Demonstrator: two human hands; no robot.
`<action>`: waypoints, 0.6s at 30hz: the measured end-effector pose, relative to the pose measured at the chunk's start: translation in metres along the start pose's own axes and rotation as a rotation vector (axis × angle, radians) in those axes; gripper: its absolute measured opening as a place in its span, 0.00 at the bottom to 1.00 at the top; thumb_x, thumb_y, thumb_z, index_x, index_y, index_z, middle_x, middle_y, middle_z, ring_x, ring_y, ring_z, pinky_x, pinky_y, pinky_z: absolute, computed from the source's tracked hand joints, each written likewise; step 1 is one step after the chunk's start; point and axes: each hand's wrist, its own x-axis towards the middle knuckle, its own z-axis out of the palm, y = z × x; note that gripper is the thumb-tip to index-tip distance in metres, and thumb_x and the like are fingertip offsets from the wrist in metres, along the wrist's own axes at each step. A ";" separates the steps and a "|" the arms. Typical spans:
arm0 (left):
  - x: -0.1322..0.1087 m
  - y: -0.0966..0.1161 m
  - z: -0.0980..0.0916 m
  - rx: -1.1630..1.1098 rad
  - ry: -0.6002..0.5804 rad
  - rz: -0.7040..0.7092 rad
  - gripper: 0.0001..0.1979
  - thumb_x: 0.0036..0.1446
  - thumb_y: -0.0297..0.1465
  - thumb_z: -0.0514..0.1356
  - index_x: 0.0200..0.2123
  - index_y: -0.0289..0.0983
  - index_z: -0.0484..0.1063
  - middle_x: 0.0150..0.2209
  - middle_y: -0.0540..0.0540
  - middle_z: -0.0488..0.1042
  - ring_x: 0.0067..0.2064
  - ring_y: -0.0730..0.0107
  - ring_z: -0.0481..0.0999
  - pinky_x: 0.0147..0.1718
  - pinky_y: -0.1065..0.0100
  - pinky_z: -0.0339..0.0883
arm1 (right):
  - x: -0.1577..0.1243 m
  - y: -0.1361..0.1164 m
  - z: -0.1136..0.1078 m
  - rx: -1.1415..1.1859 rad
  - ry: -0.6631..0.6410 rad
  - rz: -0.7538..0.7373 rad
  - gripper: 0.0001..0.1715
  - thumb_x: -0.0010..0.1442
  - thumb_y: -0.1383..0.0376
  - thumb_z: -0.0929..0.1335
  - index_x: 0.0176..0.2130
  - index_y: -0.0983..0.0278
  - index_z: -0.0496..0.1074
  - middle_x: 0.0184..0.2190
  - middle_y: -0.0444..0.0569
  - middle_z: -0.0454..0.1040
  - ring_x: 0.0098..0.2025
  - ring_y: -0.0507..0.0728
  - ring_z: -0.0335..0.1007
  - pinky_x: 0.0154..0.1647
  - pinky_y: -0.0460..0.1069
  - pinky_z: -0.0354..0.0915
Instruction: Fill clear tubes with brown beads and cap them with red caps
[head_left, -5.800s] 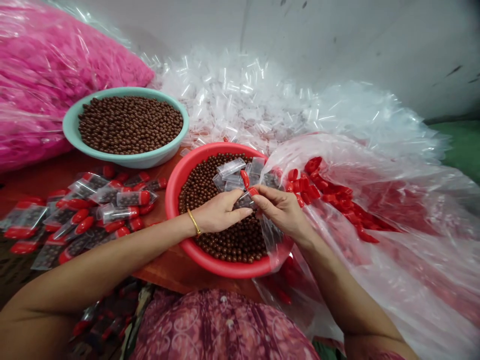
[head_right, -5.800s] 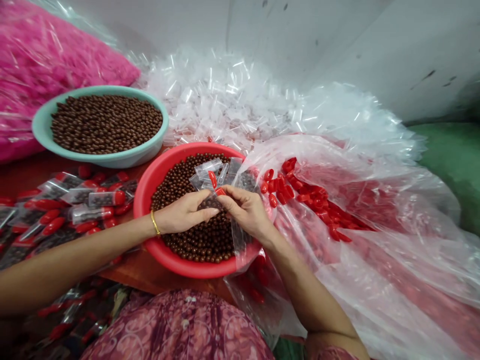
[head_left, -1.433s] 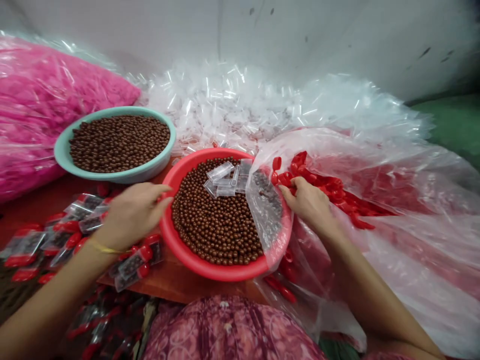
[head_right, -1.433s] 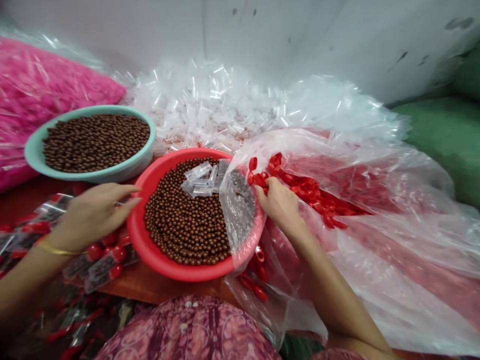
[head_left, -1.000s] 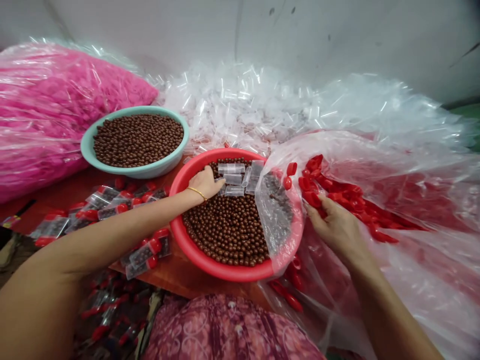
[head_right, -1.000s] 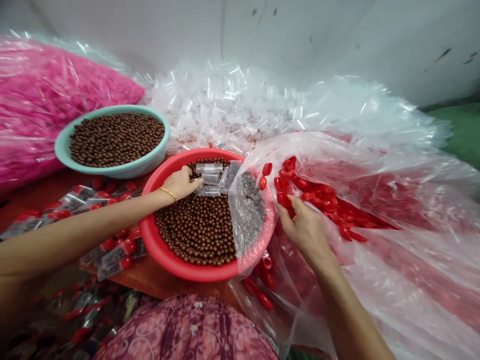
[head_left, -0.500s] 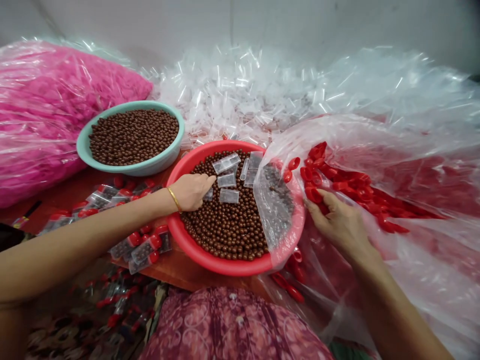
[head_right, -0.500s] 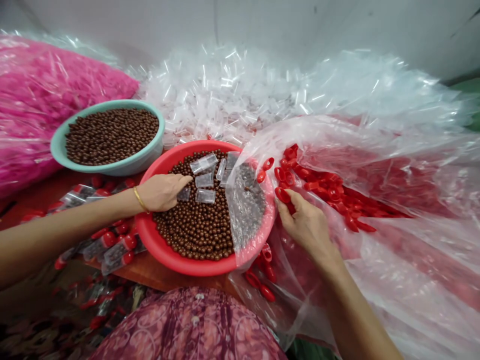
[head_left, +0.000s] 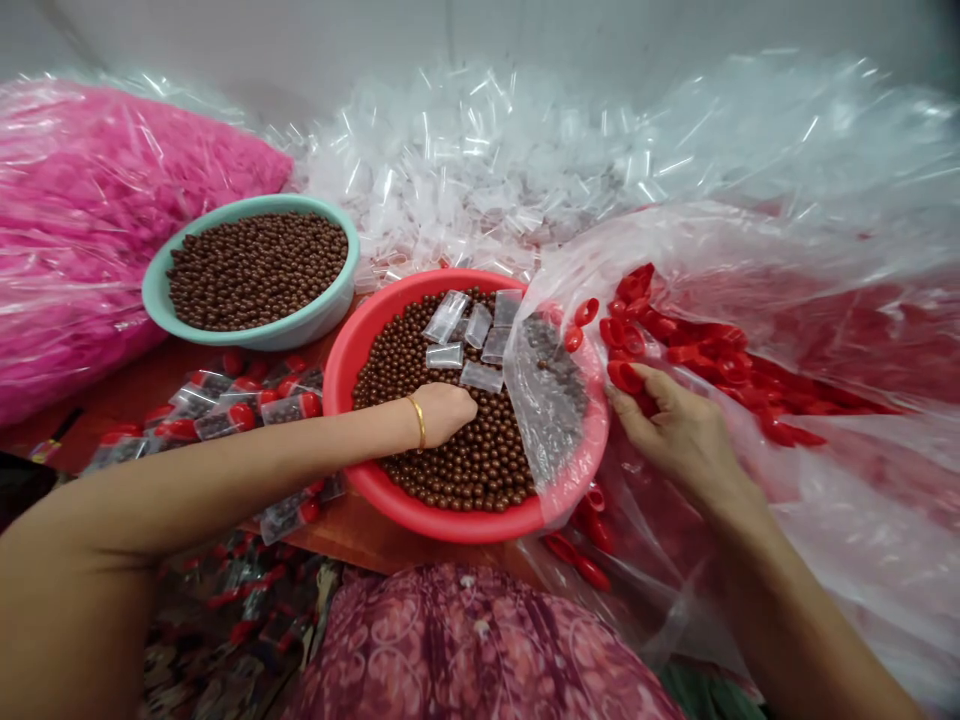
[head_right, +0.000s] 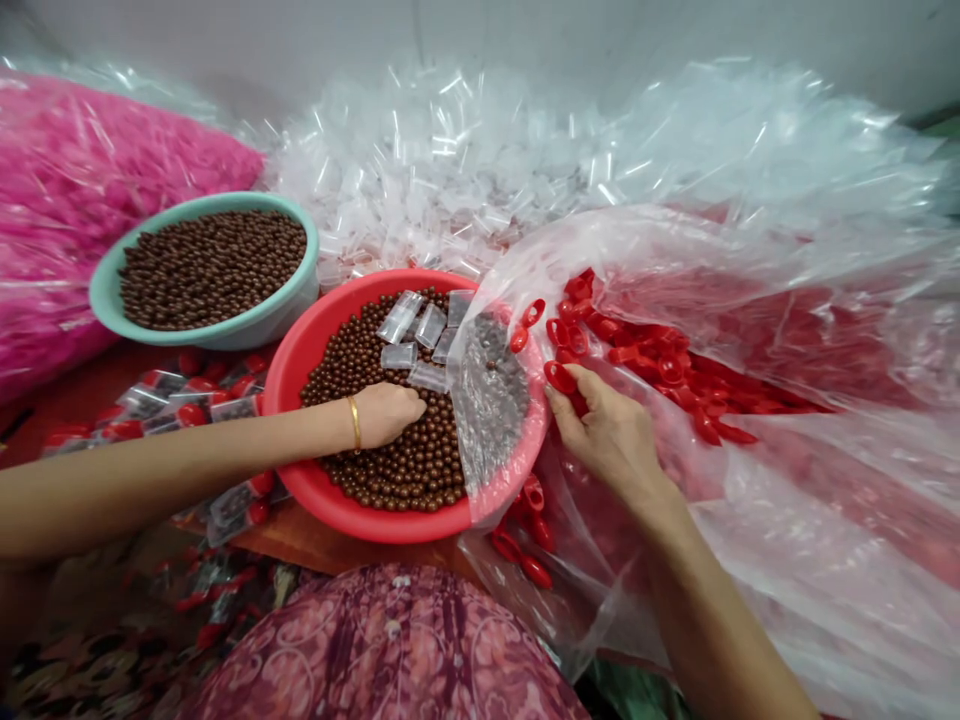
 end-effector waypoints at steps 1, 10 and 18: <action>0.004 -0.002 0.000 -0.092 0.015 -0.027 0.06 0.52 0.21 0.55 0.29 0.30 0.73 0.31 0.39 0.77 0.35 0.63 0.77 0.33 0.69 0.67 | 0.000 -0.002 -0.001 0.025 0.011 0.003 0.20 0.57 0.55 0.64 0.42 0.64 0.73 0.34 0.54 0.78 0.30 0.59 0.74 0.30 0.52 0.66; -0.015 -0.023 -0.008 -1.571 0.207 0.025 0.13 0.48 0.23 0.62 0.39 0.33 0.66 0.38 0.47 0.75 0.38 0.75 0.75 0.38 0.72 0.67 | 0.010 -0.045 -0.032 0.641 -0.264 0.204 0.17 0.54 0.54 0.67 0.23 0.61 0.61 0.16 0.39 0.63 0.15 0.48 0.58 0.17 0.45 0.57; -0.031 -0.007 -0.012 -1.875 0.257 0.061 0.20 0.45 0.37 0.67 0.38 0.34 0.65 0.34 0.48 0.75 0.28 0.76 0.75 0.28 0.72 0.68 | 0.039 -0.095 -0.014 0.952 -0.494 0.258 0.23 0.52 0.50 0.67 0.40 0.64 0.72 0.22 0.40 0.64 0.19 0.47 0.57 0.18 0.44 0.59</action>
